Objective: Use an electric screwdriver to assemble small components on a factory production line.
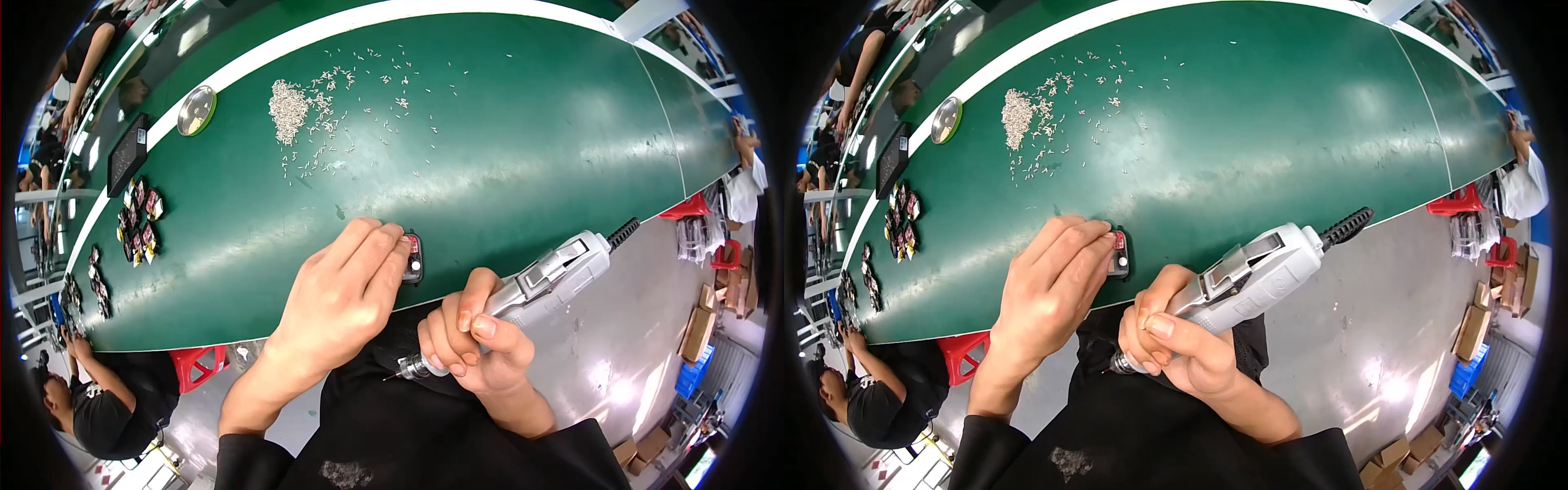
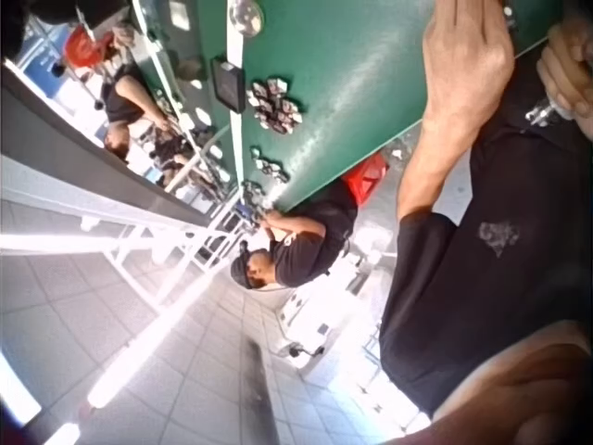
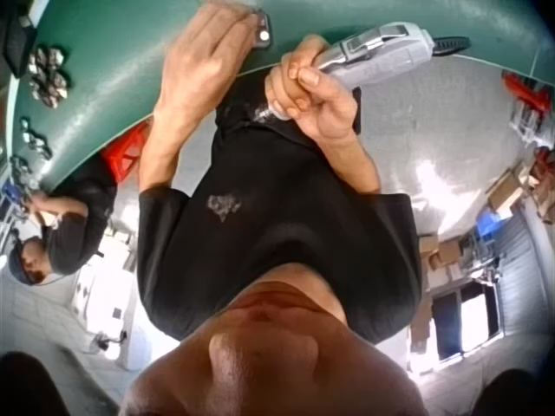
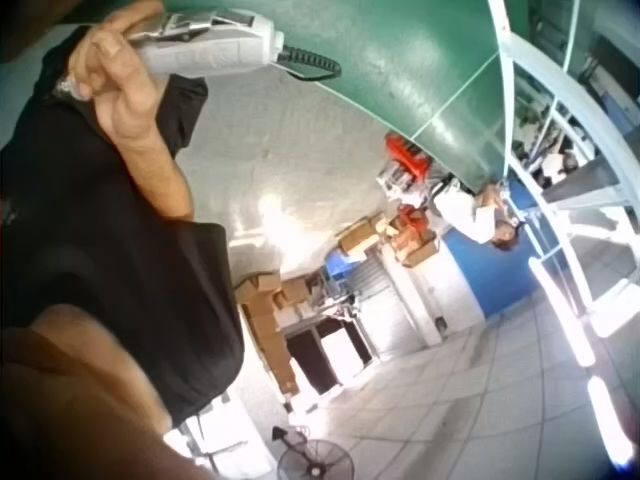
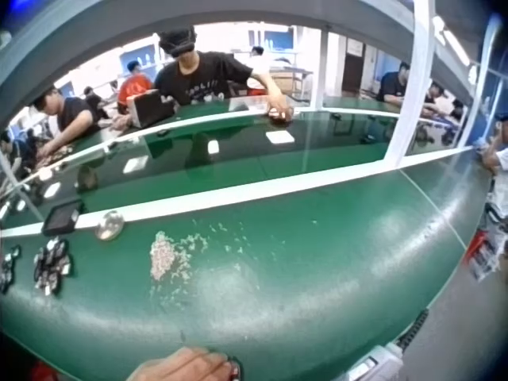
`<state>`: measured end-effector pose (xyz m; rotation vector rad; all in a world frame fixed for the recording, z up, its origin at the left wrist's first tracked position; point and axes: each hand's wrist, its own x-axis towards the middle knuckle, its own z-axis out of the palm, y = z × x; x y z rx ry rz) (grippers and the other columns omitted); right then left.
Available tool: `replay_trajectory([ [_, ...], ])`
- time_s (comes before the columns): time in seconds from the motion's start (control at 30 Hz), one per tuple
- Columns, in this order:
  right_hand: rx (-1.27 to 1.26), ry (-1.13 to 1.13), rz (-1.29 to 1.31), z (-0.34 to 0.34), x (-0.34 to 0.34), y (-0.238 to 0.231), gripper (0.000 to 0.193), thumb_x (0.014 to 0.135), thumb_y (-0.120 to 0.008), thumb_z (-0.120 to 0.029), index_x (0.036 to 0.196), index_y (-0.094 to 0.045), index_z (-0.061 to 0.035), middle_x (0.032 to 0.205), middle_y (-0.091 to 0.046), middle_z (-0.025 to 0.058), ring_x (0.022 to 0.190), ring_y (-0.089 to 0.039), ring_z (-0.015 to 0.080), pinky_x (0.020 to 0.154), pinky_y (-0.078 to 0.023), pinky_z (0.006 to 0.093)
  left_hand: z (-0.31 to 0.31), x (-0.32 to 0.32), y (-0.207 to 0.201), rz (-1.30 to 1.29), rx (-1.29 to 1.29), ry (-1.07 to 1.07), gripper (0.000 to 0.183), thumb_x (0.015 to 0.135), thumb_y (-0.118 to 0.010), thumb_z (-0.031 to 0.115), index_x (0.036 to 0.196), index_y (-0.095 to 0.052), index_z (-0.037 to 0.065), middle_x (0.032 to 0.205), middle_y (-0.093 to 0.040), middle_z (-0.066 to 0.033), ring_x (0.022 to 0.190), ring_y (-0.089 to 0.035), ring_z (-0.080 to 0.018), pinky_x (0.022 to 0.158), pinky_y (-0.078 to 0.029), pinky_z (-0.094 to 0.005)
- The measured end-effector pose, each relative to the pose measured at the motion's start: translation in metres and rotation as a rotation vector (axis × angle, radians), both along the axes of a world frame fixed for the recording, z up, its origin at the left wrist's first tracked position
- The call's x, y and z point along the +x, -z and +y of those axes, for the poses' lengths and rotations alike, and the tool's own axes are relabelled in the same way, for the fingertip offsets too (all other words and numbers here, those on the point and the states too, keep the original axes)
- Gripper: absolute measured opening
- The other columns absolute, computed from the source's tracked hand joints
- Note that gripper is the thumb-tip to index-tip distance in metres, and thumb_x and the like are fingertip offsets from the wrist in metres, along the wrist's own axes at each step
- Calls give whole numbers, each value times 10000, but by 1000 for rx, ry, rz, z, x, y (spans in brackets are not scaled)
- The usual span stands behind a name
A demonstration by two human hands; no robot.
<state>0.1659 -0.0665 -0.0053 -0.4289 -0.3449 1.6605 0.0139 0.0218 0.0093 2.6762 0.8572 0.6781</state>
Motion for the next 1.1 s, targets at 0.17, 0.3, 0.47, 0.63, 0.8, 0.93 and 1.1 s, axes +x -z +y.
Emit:
replay_trajectory([
  [0.17, -184, 100, 2, -7, -14, 5, 20, 909, -474, -52, 921, -464, -40, 558, -408, 25, 476, -419, 134, 492, -373, 293, -6, 5, 7, 1, 154, 57, 301, 594, -638, -19, 880, -621, -113, 934, -597, -160, 829, -588, -249, 620, -546, -303],
  [0.3, -244, 130, -10, -6, -19, 9, 25, 905, -486, -49, 911, -469, -32, 565, -410, 27, 495, -430, 134, 494, -385, 284, -14, 9, 4, 35, 188, 41, 287, 590, -638, 9, 853, -628, -106, 920, -609, -173, 845, -604, -259, 642, -551, -299],
  [0.47, -259, 151, -27, -8, -20, 10, 26, 899, -491, -52, 900, -471, -35, 562, -418, 29, 482, -436, 134, 487, -391, 285, -19, 8, 3, 43, 164, 18, 289, 587, -631, 23, 846, -633, -106, 912, -618, -184, 861, -615, -276, 653, -556, -303],
  [0.63, -263, 105, -46, -7, -15, 8, 29, 897, -489, -48, 896, -464, -33, 558, -421, 31, 473, -432, 129, 478, -387, 285, -28, 9, -3, 76, 36, -35, 366, 626, -656, -18, 975, -606, -116, 1041, -605, -192, 906, -613, -316, 660, -550, -347],
  [0.8, -56, 7, -178, 6, 17, -9, 101, 884, -516, -142, 871, -451, -66, 536, -416, 11, 411, -411, 126, 482, -413, 299, -27, 2, 0, 133, 28, 10, 392, 615, -651, 2, 977, -619, -148, 1070, -605, -234, 954, -600, -322, 726, -553, -340],
  [0.93, 258, 68, -348, 30, 53, -38, 139, 946, -494, -196, 909, -438, -74, 562, -447, 6, 412, -426, 117, 491, -425, 291, -29, 0, -6, 176, 13, 54, 419, 606, -624, 20, 980, -633, -169, 1089, -605, -271, 982, -592, -326, 797, -549, -332],
  [1.1, 416, 76, -451, 60, 62, -42, 184, 983, -456, -258, 941, -447, -79, 577, -437, -1, 453, -439, 106, 533, -420, 284, -30, -4, 1, 206, 105, 87, 417, 606, -603, 25, 975, -643, -164, 1106, -604, -278, 1006, -595, -337, 835, -540, -342],
])
